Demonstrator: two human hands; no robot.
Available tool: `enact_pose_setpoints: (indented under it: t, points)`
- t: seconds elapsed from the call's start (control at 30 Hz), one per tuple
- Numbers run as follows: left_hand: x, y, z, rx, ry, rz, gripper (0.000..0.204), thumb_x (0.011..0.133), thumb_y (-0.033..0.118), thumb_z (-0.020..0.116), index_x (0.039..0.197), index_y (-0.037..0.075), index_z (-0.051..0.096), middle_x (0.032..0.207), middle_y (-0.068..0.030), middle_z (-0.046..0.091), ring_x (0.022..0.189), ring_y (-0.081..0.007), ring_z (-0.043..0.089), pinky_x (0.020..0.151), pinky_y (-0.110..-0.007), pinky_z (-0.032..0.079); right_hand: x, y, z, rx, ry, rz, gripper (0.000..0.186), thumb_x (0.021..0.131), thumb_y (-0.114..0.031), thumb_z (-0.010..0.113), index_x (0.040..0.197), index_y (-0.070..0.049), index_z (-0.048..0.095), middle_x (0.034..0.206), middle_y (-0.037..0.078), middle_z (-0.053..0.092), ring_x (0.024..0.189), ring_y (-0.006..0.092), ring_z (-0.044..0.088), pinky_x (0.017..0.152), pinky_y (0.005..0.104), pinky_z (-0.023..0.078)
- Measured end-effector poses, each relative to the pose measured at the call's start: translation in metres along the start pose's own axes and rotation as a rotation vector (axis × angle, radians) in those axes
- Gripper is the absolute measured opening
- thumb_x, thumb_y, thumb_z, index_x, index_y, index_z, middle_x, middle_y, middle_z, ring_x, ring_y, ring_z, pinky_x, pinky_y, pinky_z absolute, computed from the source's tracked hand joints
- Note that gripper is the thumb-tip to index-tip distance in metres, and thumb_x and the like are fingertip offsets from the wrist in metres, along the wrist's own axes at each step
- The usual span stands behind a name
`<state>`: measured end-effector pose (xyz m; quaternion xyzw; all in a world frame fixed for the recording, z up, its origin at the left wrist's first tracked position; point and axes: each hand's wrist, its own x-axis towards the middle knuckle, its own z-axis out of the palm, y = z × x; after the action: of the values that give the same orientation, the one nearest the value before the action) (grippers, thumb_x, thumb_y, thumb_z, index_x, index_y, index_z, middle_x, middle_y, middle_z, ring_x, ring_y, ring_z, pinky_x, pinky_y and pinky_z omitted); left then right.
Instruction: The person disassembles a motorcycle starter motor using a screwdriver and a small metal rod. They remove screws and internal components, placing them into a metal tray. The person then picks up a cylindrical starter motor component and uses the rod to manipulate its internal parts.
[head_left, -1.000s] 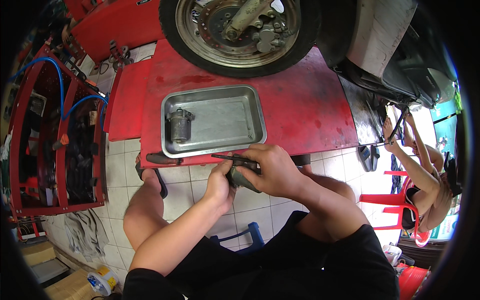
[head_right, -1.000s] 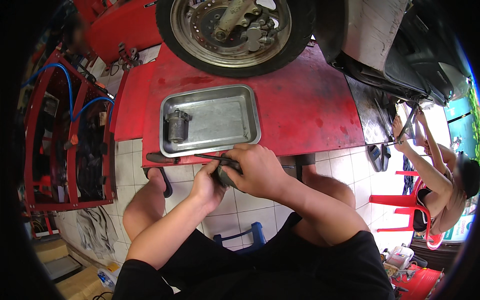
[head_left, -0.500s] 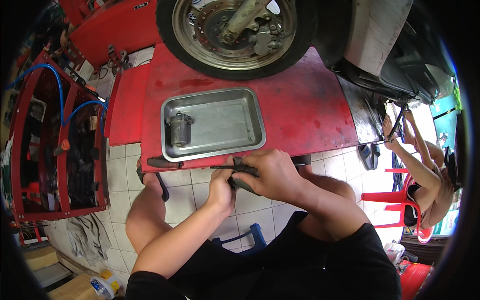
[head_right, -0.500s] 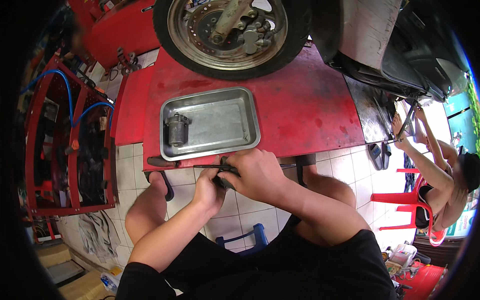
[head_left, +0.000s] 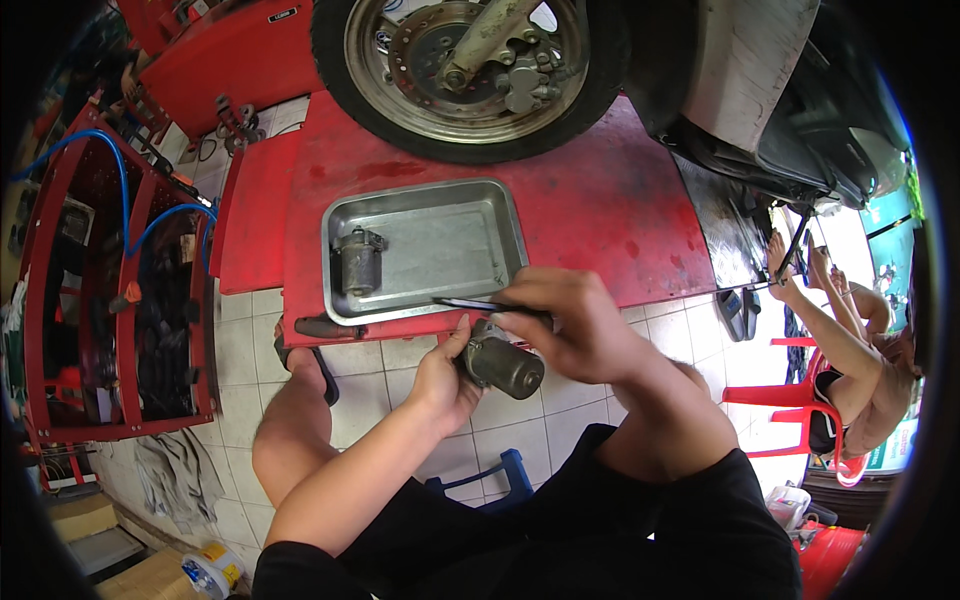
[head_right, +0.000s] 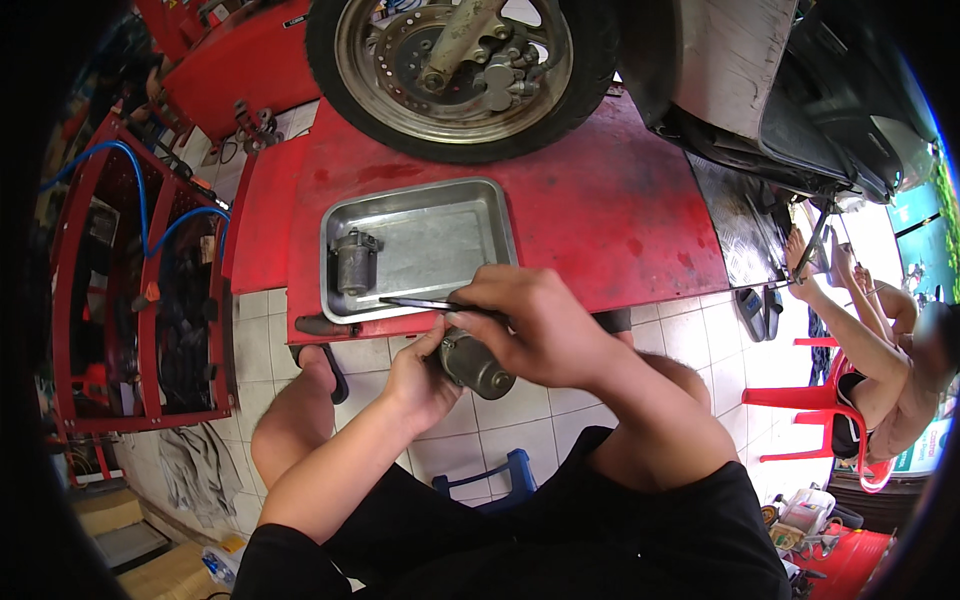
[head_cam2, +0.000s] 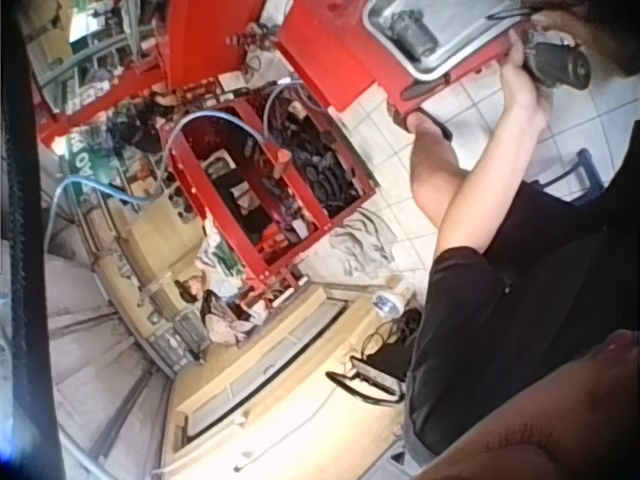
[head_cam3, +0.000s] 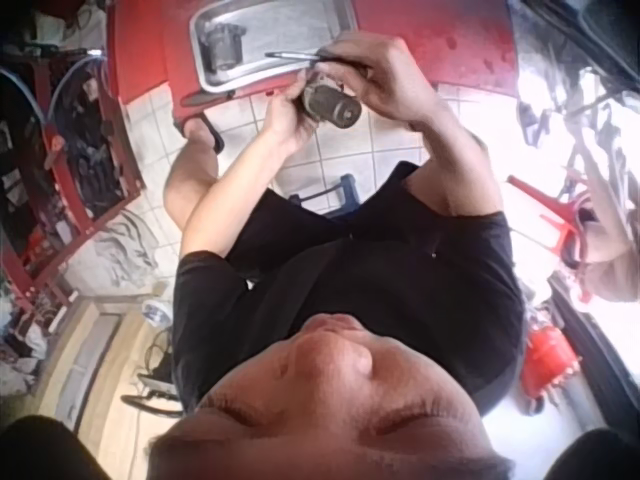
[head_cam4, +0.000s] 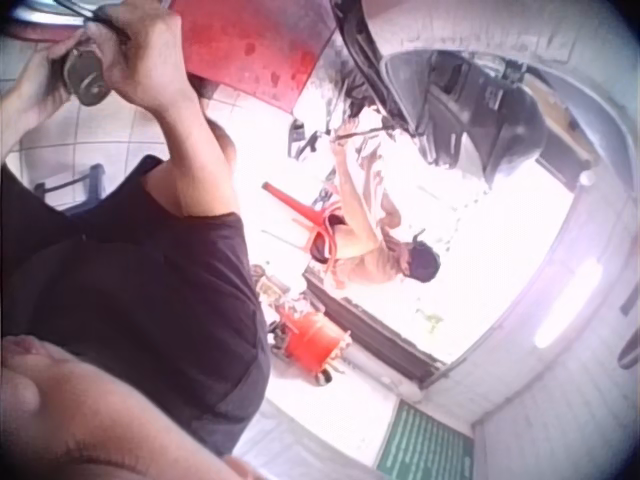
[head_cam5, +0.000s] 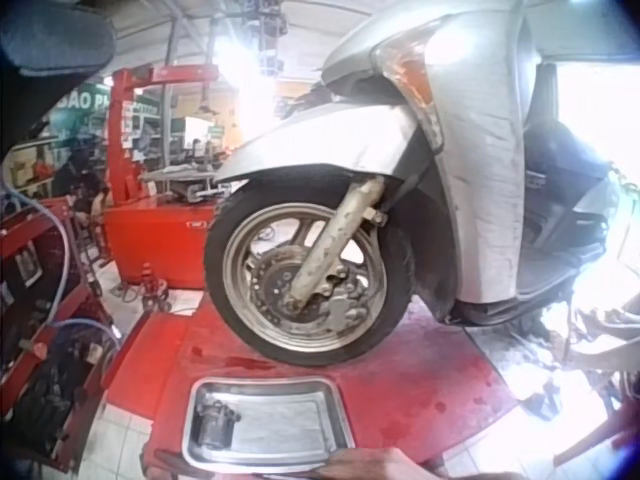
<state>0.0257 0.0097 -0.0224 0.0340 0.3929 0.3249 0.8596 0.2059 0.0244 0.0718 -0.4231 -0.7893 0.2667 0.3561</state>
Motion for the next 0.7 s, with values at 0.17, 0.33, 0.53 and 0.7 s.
enact_pose_setpoints:
  t: [0.17,0.33,0.53,0.7]
  points:
    - [-0.003,0.000,-0.007,-0.142,-0.089,-0.157,0.048,0.107,0.043,0.043,0.133,0.004,0.052,0.121,-0.0143,0.065,0.111,-0.0296,0.065,0.096,-0.047,0.054,-0.001,-0.007,-0.024,-0.137,0.088,-0.177,0.022,0.077,0.008,0.071,0.099,0.002,0.071,0.096,0.013,0.074,0.086,0.0306,0.072,0.072,0.0371,0.058]
    - [-0.010,0.001,-0.002,-0.188,-0.077,-0.162,0.052,0.106,0.046,0.043,0.131,0.002,0.053,0.124,-0.0169,0.062,0.115,-0.0335,0.063,0.099,-0.049,0.052,-0.020,-0.024,-0.022,0.214,0.099,-0.132,0.011,0.088,0.009,0.055,0.090,0.009,0.066,0.090,0.024,0.074,0.093,0.0374,0.076,0.085,0.0502,0.062]
    - [-0.014,0.008,0.004,-0.184,-0.141,-0.160,0.052,0.106,0.047,0.041,0.130,0.003,0.054,0.124,-0.0160,0.061,0.120,-0.0321,0.059,0.106,-0.049,0.046,-0.026,-0.024,-0.020,0.223,-0.014,-0.320,0.058,0.107,-0.046,0.047,0.090,0.006,0.066,0.088,0.024,0.074,0.091,0.0386,0.076,0.076,0.0472,0.064]
    - [-0.008,0.004,-0.004,-0.167,-0.141,-0.159,0.051,0.106,0.047,0.041,0.130,0.004,0.055,0.125,-0.0157,0.061,0.121,-0.0317,0.058,0.108,-0.048,0.045,-0.022,-0.024,-0.018,0.188,-0.035,-0.358,0.052,0.108,-0.040,0.044,0.091,0.005,0.066,0.086,0.022,0.075,0.090,0.0378,0.076,0.071,0.0437,0.064]
